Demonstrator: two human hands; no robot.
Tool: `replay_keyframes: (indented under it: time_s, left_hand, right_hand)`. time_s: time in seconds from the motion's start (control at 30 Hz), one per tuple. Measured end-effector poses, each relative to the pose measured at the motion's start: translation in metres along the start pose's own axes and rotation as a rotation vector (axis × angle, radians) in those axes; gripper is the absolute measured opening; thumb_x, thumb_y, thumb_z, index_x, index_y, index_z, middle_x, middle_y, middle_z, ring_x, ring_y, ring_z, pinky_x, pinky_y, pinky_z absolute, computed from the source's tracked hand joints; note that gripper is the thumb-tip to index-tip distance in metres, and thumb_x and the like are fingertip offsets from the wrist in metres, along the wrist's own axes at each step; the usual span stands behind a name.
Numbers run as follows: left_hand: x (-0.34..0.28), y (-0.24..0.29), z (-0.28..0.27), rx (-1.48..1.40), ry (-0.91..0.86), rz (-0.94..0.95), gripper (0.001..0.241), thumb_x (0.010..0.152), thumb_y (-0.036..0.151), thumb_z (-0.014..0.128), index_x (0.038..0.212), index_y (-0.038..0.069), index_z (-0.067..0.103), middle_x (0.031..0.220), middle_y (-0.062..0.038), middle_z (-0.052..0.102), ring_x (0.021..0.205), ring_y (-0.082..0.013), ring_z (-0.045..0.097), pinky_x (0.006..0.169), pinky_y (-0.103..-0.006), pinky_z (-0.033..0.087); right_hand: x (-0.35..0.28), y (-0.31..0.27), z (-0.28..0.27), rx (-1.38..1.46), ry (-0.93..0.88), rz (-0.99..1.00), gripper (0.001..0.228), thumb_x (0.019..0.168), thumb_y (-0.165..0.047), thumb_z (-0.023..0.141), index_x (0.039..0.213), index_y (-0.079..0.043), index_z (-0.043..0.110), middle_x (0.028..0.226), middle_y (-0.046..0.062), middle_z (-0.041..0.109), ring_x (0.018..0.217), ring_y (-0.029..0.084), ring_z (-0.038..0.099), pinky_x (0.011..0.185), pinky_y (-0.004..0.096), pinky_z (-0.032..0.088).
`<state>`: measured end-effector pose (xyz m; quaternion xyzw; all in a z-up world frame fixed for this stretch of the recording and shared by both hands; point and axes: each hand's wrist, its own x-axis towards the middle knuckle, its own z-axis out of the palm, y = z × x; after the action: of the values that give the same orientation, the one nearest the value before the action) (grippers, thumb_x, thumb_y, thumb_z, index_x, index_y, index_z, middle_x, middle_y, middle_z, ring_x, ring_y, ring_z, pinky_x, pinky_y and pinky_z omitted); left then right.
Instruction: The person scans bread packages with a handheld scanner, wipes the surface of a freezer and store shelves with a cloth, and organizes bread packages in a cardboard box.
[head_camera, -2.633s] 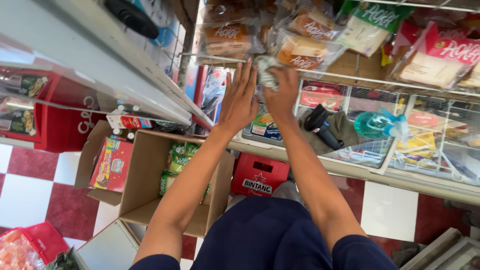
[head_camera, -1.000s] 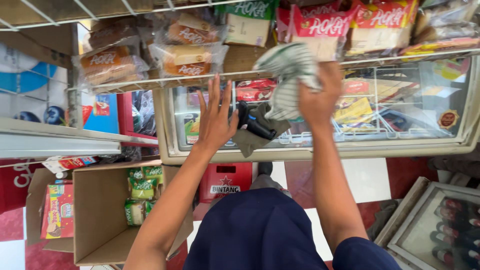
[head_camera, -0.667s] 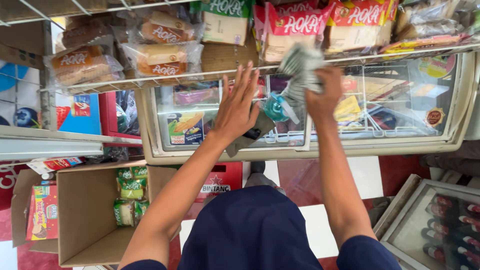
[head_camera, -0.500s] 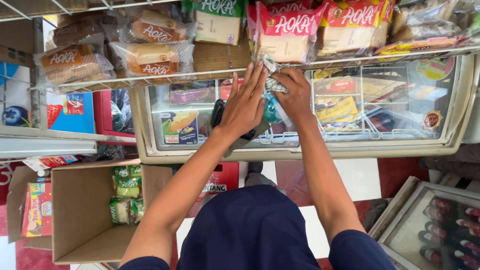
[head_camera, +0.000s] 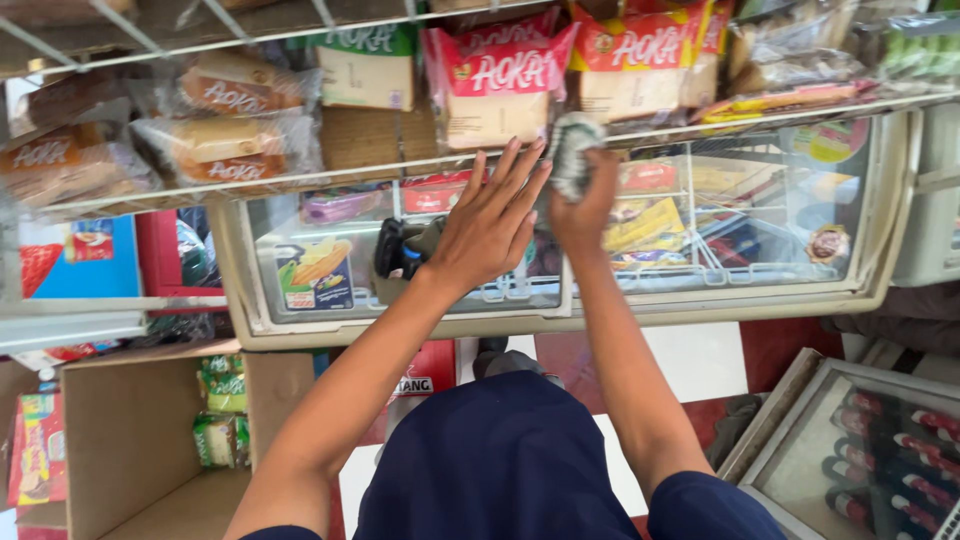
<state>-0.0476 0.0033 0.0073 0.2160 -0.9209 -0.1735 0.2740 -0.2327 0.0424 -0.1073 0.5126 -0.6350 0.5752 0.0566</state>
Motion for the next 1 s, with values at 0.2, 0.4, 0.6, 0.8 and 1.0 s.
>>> replay_keyframes:
  time_s: [0.2,0.4,0.6,0.8,1.0]
  left_hand:
    - [0.032,0.010,0.019,0.044,-0.106,0.057,0.064,0.100,0.022,0.061,0.155,-0.001,0.039,0.167,-0.017,0.029,0.157,-0.0368,0.024,0.128,-0.0569,0.017]
    - [0.059,0.022,0.038,0.073,-0.179,0.099,0.068,0.100,0.028,0.065,0.155,-0.004,0.039,0.167,-0.018,0.029,0.158,-0.0346,0.024,0.129,-0.0530,0.018]
    - [0.084,0.034,0.066,0.133,-0.330,0.056,0.075,0.095,0.028,0.067,0.152,-0.009,0.036,0.166,-0.023,0.026,0.158,-0.0357,0.019,0.129,-0.0504,0.018]
    - [0.090,0.037,0.074,0.071,-0.340,0.126,0.076,0.093,0.030,0.068,0.153,-0.005,0.038,0.166,-0.020,0.025,0.155,-0.0365,0.019,0.126,-0.0522,0.017]
    - [0.113,0.052,0.089,0.070,-0.370,0.169,0.076,0.093,0.029,0.069,0.152,-0.006,0.037,0.166,-0.021,0.025,0.156,-0.0359,0.020,0.127,-0.0507,0.018]
  right_hand:
    - [0.008,0.033,-0.034,-0.128,-0.013,0.108,0.046,0.080,0.004,0.075,0.122,-0.002,0.056,0.111,0.016,0.056,0.104,0.036,0.058,0.094,0.042,0.049]
    - [0.026,0.056,-0.061,0.033,0.334,0.324,0.050,0.083,0.006,0.067,0.131,0.003,0.051,0.125,0.016,0.057,0.117,0.028,0.057,0.099,0.038,0.047]
    - [0.023,0.051,-0.042,-0.007,0.087,0.230,0.045,0.090,-0.002,0.075,0.130,0.001,0.054,0.121,0.017,0.063,0.108,0.027,0.064,0.092,0.035,0.052]
    - [0.027,0.097,-0.091,0.015,0.355,0.508,0.039,0.092,-0.002,0.065,0.129,0.001,0.055,0.115,0.014,0.064,0.105,0.025,0.062,0.095,0.036,0.050]
    - [0.046,0.116,-0.132,0.022,0.605,0.489,0.040,0.100,-0.001,0.062,0.138,0.007,0.053,0.128,0.017,0.064,0.119,0.026,0.060,0.109,0.038,0.045]
